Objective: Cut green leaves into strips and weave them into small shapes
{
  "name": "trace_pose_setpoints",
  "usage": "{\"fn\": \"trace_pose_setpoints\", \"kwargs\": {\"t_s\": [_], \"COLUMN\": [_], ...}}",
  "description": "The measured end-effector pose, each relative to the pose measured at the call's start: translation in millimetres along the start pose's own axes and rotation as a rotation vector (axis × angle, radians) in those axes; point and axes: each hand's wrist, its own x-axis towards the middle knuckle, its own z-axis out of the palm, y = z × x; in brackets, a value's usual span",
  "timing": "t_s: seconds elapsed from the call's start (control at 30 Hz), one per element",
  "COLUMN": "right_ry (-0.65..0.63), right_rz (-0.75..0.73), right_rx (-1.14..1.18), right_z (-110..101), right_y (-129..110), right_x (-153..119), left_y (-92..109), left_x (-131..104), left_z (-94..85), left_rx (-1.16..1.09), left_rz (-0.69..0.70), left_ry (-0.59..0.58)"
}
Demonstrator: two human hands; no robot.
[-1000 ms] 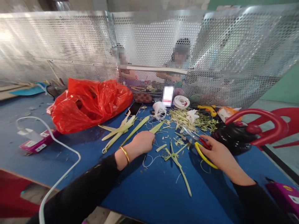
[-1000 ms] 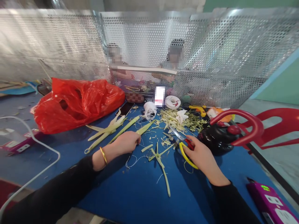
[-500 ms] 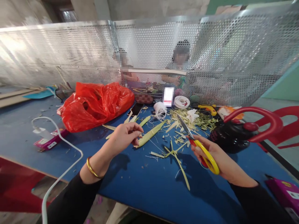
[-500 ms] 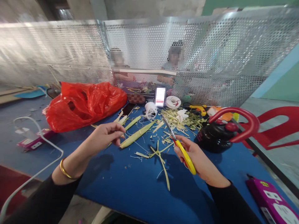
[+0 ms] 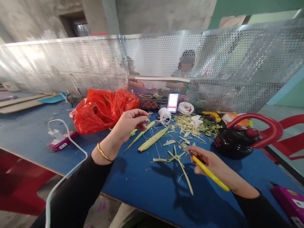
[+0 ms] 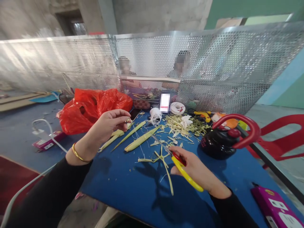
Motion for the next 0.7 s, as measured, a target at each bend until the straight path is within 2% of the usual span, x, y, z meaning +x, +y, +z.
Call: {"fn": "trace_pose_setpoints", "kwargs": {"t_s": [0.17, 0.37, 0.53, 0.7], "right_ry": [0.094, 0.154, 0.151, 0.224], "right_rz": [-0.106, -0.234, -0.265, -0.23], "right_rx": [-0.503, -0.731, -0.852, -0.87], "right_z": [19.5, 35.3, 30.5, 12.8], "right_y": [-9.9, -16.3, -11.2, -4.2], "right_x": [0.2, 7.8, 6.2, 4.7], "left_y": [2.7, 2.8, 4.1, 2.7], "left_x": [-0.3, -0.8, 0.6, 2.6], "left_z": [14.9, 34.7, 39.6, 31.5], "left_rx": [0.023, 0.025, 0.026, 0.035], "left_rz": [0.018, 0.027, 0.048, 0.073], "left_ry": [-0.067, -0.135, -0.109, -0.013]}}
